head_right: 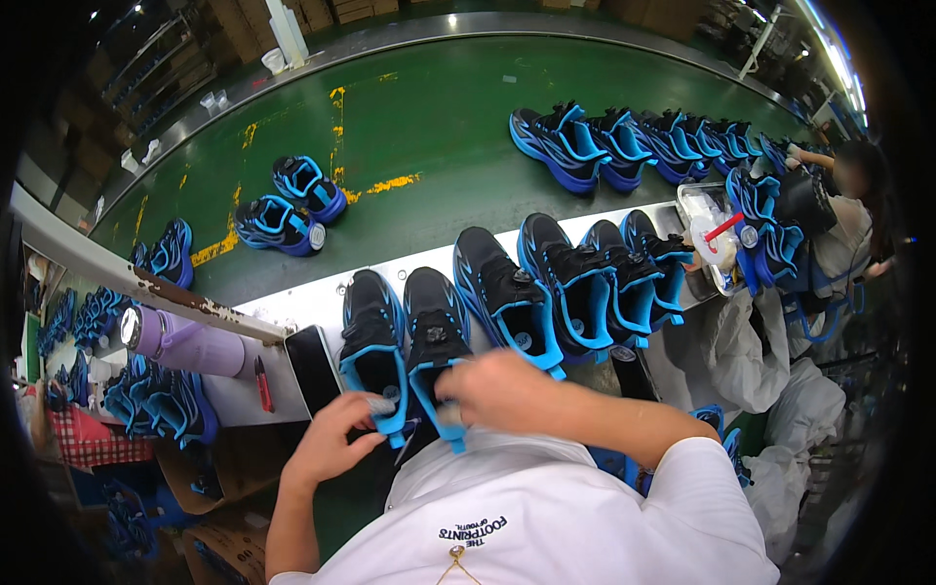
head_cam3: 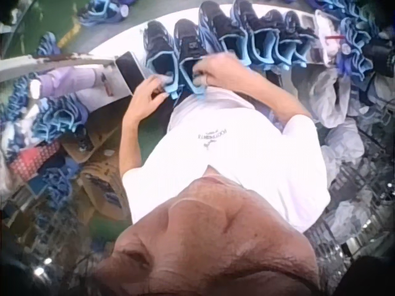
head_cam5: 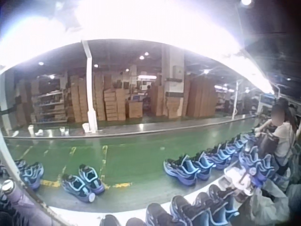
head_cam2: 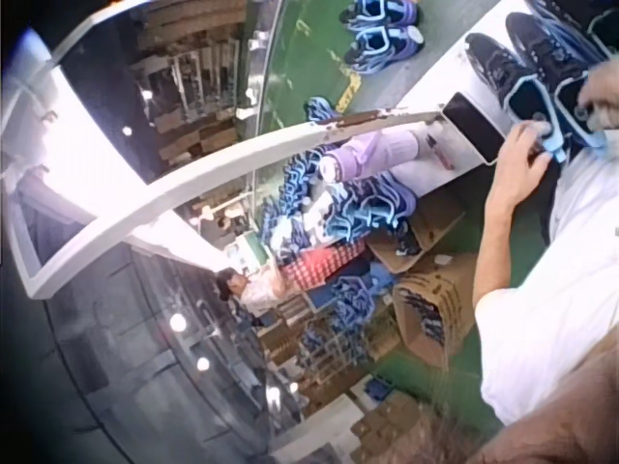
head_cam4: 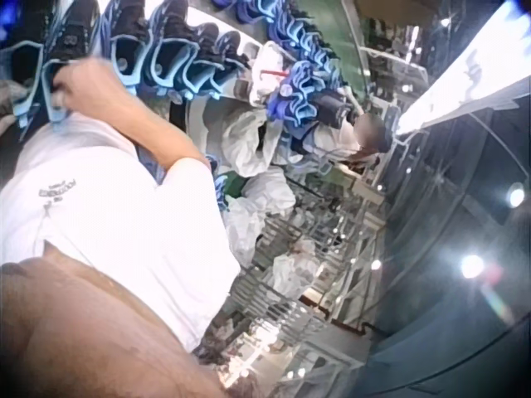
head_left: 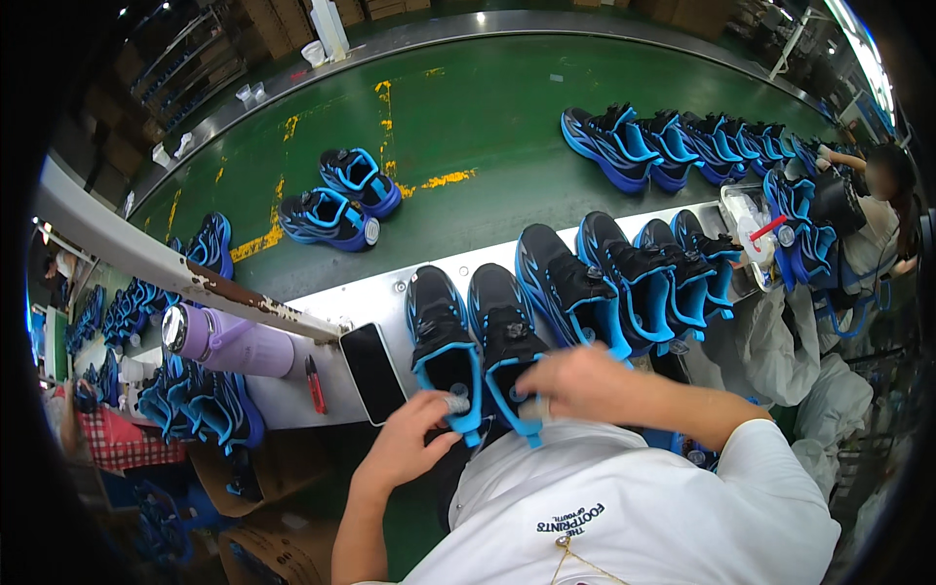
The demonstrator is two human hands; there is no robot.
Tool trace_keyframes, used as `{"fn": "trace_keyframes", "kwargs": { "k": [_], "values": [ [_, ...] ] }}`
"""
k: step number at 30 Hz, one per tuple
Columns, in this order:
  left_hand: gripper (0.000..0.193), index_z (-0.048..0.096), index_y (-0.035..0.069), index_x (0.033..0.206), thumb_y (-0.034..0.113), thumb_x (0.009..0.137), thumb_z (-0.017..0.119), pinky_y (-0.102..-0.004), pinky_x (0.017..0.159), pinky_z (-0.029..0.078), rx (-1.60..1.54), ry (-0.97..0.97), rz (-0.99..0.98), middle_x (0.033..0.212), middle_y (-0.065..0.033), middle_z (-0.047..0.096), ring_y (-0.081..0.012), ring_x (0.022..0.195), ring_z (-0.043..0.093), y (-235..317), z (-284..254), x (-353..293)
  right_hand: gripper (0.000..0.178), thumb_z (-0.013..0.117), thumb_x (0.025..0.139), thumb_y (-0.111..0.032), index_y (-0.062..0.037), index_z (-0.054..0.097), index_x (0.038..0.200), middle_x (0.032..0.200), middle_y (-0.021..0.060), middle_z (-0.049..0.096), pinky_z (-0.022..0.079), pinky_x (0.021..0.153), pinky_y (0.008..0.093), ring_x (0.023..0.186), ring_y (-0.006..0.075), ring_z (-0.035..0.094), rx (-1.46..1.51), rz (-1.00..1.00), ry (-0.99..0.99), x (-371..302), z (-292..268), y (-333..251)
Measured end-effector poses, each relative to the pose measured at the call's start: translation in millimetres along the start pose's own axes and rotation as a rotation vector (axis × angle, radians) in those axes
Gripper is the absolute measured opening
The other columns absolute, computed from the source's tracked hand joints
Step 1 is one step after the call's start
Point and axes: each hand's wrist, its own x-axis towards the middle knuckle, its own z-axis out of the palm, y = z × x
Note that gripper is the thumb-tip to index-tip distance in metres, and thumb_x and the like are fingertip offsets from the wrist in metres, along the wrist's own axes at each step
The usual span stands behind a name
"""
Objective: The person cleans athletic shoes by rubbing the shoe surfaces and dial closures with a cloth wrapped around their finger, and places the shoes onto a conveyor line.
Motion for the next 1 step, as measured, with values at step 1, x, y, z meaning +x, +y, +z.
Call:
{"fn": "trace_keyframes", "kwargs": {
  "k": [1],
  "values": [
    [0.030, 0.063, 0.005, 0.112, 0.012, 0.083, 0.067, -0.0389, 0.084, 0.051, -0.166, -0.024, -0.117, 0.103, -0.0162, 0.060, -0.0237, 0.097, 0.064, 14.9, -13.5, 1.1, 0.038, 0.073, 0.076, -0.032, -0.0098, 0.071, 0.107, 0.092, 0.0167, 0.069, 0.055, 0.077, 0.0389, 0.088, 0.0326, 0.068, 0.040, 0.022, 0.180, 12.0, -17.1, -1.8]
  ]
}}
